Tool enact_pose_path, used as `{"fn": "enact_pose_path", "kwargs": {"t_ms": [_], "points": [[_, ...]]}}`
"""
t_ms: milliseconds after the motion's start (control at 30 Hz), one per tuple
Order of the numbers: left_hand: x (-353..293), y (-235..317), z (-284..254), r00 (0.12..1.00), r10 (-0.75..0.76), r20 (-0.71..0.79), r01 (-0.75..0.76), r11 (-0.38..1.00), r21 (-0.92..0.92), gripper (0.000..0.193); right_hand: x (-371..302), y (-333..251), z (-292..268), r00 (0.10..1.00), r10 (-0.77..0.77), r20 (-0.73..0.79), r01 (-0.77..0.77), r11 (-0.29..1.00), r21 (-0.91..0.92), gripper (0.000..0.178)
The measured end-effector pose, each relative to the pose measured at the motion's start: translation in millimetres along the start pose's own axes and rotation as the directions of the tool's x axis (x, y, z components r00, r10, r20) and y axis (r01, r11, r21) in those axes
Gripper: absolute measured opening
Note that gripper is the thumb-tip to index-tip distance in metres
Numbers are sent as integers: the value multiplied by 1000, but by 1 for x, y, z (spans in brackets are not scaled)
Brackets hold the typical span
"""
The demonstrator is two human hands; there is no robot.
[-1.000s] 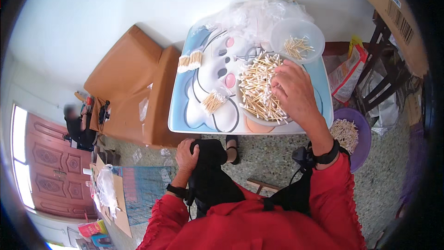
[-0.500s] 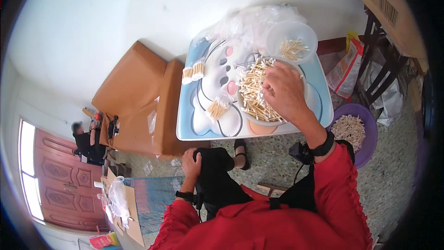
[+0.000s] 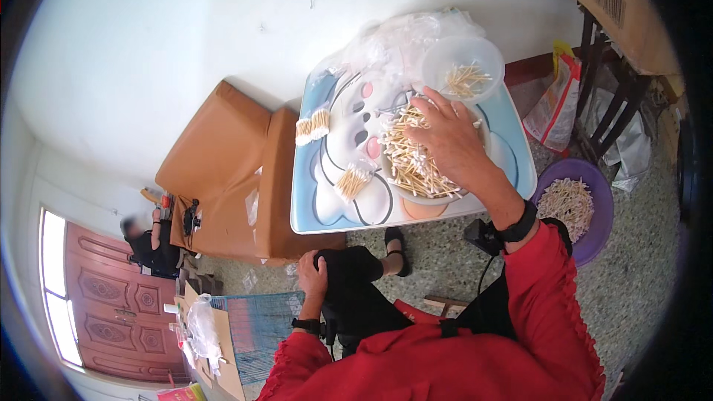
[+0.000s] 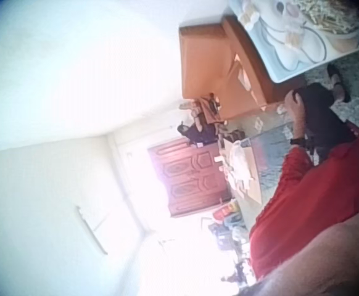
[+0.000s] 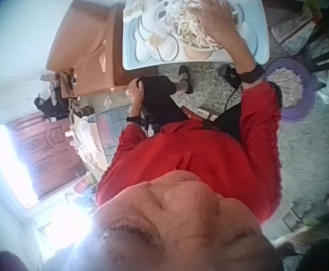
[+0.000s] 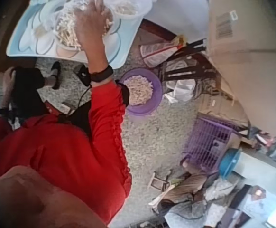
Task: The recorder picks up cotton swabs from a bowl, aligns them, secures them with a rubber band, and places the bundle into a plastic bag.
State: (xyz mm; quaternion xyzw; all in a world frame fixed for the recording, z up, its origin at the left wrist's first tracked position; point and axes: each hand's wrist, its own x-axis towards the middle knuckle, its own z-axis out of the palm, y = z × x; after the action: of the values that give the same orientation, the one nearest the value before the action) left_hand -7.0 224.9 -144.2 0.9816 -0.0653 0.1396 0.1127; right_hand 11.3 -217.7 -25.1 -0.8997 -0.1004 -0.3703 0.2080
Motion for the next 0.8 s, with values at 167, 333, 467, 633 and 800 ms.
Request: {"fn": "enact_pose_path", "kwargs": {"t_ms": [167,333,467,633,800], "points": [[5,7,0,999,-29,27,29,1000,8,27,5,1,-7,994,-18,109,24,998,-53,11],[3,-3,2,1000,-5,-4,5,1000,-27,26,3,1,-5,995,-44,85,47,998,-32,9],[1,-9,3,1000,6,-18,-7,999,-32,26,1,2,-4,996,-59,74,58,998,12,9],[0,-8,1,1000,-11,-11,10,1000,-28,25,1,2,4,995,-82,49,83,996,-14,9],[-1,-4,-5,999,-40,-10,40,998,-48,26,9,-2,3,996,-39,-86,51,988,146,8]]}}
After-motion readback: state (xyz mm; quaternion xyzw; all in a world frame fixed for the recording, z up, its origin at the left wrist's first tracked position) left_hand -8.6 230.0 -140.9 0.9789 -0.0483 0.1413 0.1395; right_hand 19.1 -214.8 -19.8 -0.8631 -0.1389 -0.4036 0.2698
